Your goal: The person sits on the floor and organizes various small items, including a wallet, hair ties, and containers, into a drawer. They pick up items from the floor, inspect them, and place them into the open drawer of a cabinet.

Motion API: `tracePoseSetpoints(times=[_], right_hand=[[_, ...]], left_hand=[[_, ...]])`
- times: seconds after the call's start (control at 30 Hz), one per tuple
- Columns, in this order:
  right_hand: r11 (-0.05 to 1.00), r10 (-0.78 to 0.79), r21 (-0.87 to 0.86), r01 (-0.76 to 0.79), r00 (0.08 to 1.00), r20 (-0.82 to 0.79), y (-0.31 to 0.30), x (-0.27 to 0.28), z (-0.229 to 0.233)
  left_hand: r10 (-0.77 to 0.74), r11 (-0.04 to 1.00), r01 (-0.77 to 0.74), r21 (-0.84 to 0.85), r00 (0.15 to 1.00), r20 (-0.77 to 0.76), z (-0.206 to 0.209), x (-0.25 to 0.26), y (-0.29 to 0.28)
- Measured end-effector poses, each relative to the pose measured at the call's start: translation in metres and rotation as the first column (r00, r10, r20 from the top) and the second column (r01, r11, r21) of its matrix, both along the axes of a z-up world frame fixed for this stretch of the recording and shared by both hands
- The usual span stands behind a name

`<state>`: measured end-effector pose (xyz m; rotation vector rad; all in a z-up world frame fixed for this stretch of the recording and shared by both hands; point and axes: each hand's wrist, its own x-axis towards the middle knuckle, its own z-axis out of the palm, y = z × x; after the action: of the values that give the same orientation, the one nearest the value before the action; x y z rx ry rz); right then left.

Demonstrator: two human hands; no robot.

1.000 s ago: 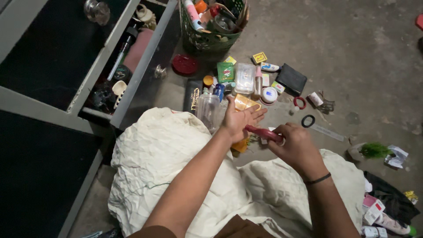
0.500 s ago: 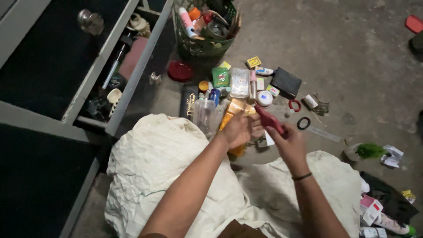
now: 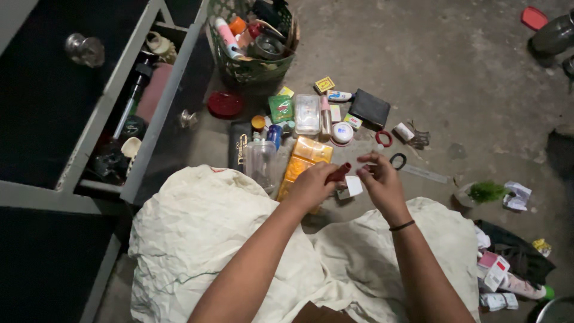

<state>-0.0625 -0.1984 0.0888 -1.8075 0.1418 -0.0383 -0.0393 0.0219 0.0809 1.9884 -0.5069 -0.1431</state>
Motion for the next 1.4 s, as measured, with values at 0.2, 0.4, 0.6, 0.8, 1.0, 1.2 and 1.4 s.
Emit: tracePoseSetpoints(times=[0.2,0.4,0.6,0.8,1.0,1.2,1.4], right_hand=[[0.99,0.039,-0.134,-0.032,0.998,0.049,0.015,-0.004,0.028],[0.946,0.141,-0.309,-0.101,0.984,0.112,0.022,-0.017,0.055],[0.846,0.287,-0.514,-0.141,0.933,0.216,0.034,-0.021,0.072],[0.713,0.281,-0.678,-0.18,0.959,0.041,0.044,-0.022,0.06],[0.693,0.123,-0.694,-0.194,0.981,-0.151,0.056,-0.027,0.043],[0.587,0.411,-0.803,-0.101,0.892,0.189,0.049,-0.041,0.061],[0.604,0.166,-0.769,-0.211,0.976,-0.138,0.052,-0.056,0.073]], left_hand=[[-0.028,1.0,0.028,0.004,0.991,0.134,-0.009,0.004,0.001],[-0.04,0.998,0.033,0.048,0.988,0.151,-0.017,0.003,0.0],[-0.091,0.985,0.083,0.151,0.995,0.046,-0.004,0.001,0.005],[-0.109,0.971,0.067,0.228,0.979,0.173,0.002,-0.002,0.008],[-0.162,0.959,0.1,0.267,0.961,0.223,-0.01,-0.007,0.006],[-0.181,0.969,0.158,0.188,0.977,0.111,-0.029,-0.004,-0.001],[-0.212,0.964,0.167,0.209,0.954,0.212,-0.007,-0.027,0.002]])
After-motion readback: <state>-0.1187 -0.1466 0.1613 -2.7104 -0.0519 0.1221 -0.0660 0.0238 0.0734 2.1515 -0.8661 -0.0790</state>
